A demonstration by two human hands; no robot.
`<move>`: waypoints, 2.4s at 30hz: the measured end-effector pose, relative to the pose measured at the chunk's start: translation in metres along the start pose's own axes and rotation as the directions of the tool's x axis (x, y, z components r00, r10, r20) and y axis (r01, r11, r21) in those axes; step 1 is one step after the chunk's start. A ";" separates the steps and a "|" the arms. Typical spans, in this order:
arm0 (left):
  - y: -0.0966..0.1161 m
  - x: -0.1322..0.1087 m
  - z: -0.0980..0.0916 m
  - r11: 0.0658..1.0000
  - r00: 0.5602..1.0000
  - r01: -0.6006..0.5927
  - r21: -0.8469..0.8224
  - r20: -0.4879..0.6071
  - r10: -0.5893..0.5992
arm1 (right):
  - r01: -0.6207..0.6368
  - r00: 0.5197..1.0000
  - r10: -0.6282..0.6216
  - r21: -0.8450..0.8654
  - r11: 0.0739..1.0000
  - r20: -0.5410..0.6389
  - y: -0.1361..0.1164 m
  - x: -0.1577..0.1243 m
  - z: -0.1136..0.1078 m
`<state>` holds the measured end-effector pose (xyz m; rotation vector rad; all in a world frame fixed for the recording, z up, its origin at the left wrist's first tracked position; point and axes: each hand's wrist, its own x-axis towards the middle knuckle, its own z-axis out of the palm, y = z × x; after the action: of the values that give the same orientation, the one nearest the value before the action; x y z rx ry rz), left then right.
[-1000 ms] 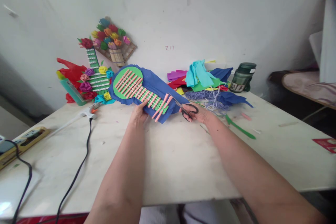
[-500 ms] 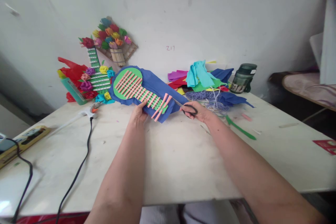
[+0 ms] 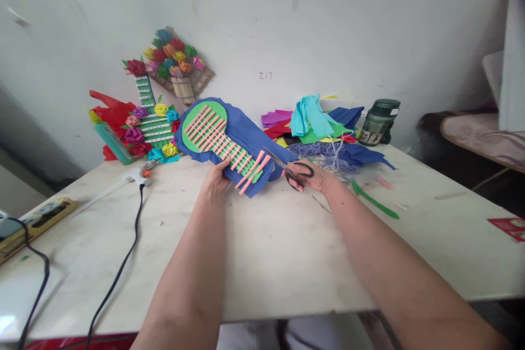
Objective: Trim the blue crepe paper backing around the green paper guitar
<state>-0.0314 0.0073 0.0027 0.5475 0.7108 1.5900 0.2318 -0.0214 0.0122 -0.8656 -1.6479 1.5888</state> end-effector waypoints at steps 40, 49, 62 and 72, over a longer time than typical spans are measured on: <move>-0.003 0.000 -0.004 0.989 0.985 -0.128 0.075 0.124 0.118 | -0.023 1.000 0.019 -0.162 0.987 -0.023 0.000 0.006 0.004; -0.001 -0.002 -0.003 0.992 0.988 -0.115 0.052 0.111 0.109 | 0.032 0.992 -0.050 -0.150 0.988 -0.117 0.003 0.011 0.006; -0.003 -0.003 -0.003 0.990 0.987 -0.093 0.106 0.139 0.078 | 0.029 1.000 -0.027 -0.207 0.978 0.013 -0.007 0.002 0.006; -0.003 -0.009 0.001 0.988 0.990 -0.060 0.142 0.132 0.041 | 0.002 1.000 -0.005 -0.208 0.978 -0.010 -0.005 0.004 0.009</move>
<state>-0.0277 -0.0018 0.0015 0.7740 0.7242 1.5417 0.2221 -0.0232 0.0175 -0.9746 -1.8307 1.4233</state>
